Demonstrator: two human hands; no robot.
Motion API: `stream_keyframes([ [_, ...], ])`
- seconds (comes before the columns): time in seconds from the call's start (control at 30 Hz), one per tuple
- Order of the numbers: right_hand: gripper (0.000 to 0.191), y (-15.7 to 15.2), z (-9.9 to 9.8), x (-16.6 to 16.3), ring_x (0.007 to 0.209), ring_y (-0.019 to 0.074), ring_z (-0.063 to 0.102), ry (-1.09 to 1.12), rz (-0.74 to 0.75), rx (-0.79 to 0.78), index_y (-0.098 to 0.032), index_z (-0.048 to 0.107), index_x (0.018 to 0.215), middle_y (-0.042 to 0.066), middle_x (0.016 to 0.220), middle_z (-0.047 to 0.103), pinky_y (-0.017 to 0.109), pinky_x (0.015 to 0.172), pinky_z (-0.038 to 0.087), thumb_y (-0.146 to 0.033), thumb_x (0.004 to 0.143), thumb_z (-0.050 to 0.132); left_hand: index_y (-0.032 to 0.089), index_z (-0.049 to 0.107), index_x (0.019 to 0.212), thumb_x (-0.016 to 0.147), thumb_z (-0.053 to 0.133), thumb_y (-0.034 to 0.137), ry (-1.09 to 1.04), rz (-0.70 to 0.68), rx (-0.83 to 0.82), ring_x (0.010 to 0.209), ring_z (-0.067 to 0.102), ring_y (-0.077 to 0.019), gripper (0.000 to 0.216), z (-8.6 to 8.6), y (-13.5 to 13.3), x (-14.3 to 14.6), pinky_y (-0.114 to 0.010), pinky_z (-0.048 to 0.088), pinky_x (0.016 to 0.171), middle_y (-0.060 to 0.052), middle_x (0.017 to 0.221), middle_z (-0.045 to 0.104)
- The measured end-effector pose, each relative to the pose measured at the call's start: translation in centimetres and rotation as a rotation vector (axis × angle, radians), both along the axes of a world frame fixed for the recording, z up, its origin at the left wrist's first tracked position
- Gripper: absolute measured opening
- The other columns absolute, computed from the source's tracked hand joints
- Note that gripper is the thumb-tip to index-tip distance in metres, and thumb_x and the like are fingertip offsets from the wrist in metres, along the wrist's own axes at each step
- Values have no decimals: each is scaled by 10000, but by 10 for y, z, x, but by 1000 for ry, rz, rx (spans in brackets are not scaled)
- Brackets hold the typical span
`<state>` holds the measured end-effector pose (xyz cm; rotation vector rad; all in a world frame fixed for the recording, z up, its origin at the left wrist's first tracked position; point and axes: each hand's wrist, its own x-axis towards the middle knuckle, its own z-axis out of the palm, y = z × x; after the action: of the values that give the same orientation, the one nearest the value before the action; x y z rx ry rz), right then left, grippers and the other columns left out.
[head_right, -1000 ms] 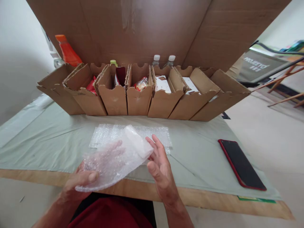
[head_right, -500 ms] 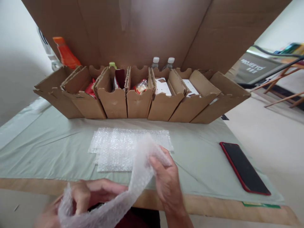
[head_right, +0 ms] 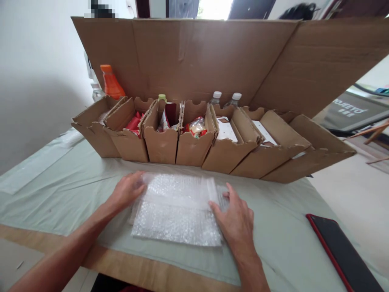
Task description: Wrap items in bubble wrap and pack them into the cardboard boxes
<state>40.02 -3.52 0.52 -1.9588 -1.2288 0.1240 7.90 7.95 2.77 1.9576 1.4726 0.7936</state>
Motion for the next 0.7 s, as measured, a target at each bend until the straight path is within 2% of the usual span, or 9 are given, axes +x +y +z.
stream_keyframes([
  [0.03,640,-1,-7,8,973,412,668,-136,8,-34,-233,673,1234,140,1030,753,660,889,475,-654,752,691,191,721,1191,757,669,150,17,18,32,1160,653,-360,439,-3,0,3,-543,437,1075,-131,1140,760],
  [0.1,568,-8,-13,22,1040,466,649,-323,22,-79,-269,669,1245,179,1151,734,700,864,458,-659,833,637,162,621,1374,789,656,125,84,54,165,1428,460,-417,588,-4,-8,5,-642,265,1196,-210,1459,601],
  [0.17,469,-14,-2,29,1115,487,632,-405,58,-75,-305,671,1233,195,1265,699,697,867,457,-633,909,592,149,512,1488,874,618,145,170,56,337,1546,290,-419,623,0,-20,3,-661,184,1234,-238,1627,406],
  [0.27,415,-9,39,20,1183,447,631,-419,158,37,-305,683,1205,162,1317,677,671,956,474,-614,951,573,174,491,1507,938,604,213,254,-119,437,1573,252,-406,581,7,-39,2,-643,247,1232,-226,1665,350],
  [0.37,354,19,93,-11,1221,358,640,-409,349,200,-294,690,1226,97,1341,673,594,1052,484,-527,977,595,213,550,1467,913,686,352,338,-433,260,1556,294,-444,586,3,-54,8,-704,238,1225,-209,1658,384],
  [0.43,289,50,130,-39,1224,307,648,-424,515,282,-296,700,1234,72,1344,681,526,1092,481,-419,983,624,216,536,1489,921,683,473,399,-555,114,1547,303,-471,641,-6,-60,13,-764,178,1219,-219,1654,390],
  [0.57,221,142,190,-103,1169,273,677,-537,871,295,-261,736,1156,51,1235,740,462,1051,507,-274,969,618,214,438,1569,974,565,599,403,-598,9,1582,194,-481,720,-21,-63,17,-803,59,1214,-229,1697,290],
  [0.63,212,198,206,-135,1038,245,714,-628,955,186,-236,751,1111,29,1090,773,430,975,527,-218,924,651,208,430,1574,977,562,595,392,-607,-13,1586,165,-484,724,-22,-62,16,-808,36,1210,-235,1703,268],
  [0.7,198,248,210,-165,810,178,719,-721,1046,0,-225,770,993,-25,849,758,355,862,535,-125,860,664,203,428,1573,971,577,582,377,-610,-35,1587,153,-487,726,-21,-61,15,-810,26,1208,-243,1703,259],
])
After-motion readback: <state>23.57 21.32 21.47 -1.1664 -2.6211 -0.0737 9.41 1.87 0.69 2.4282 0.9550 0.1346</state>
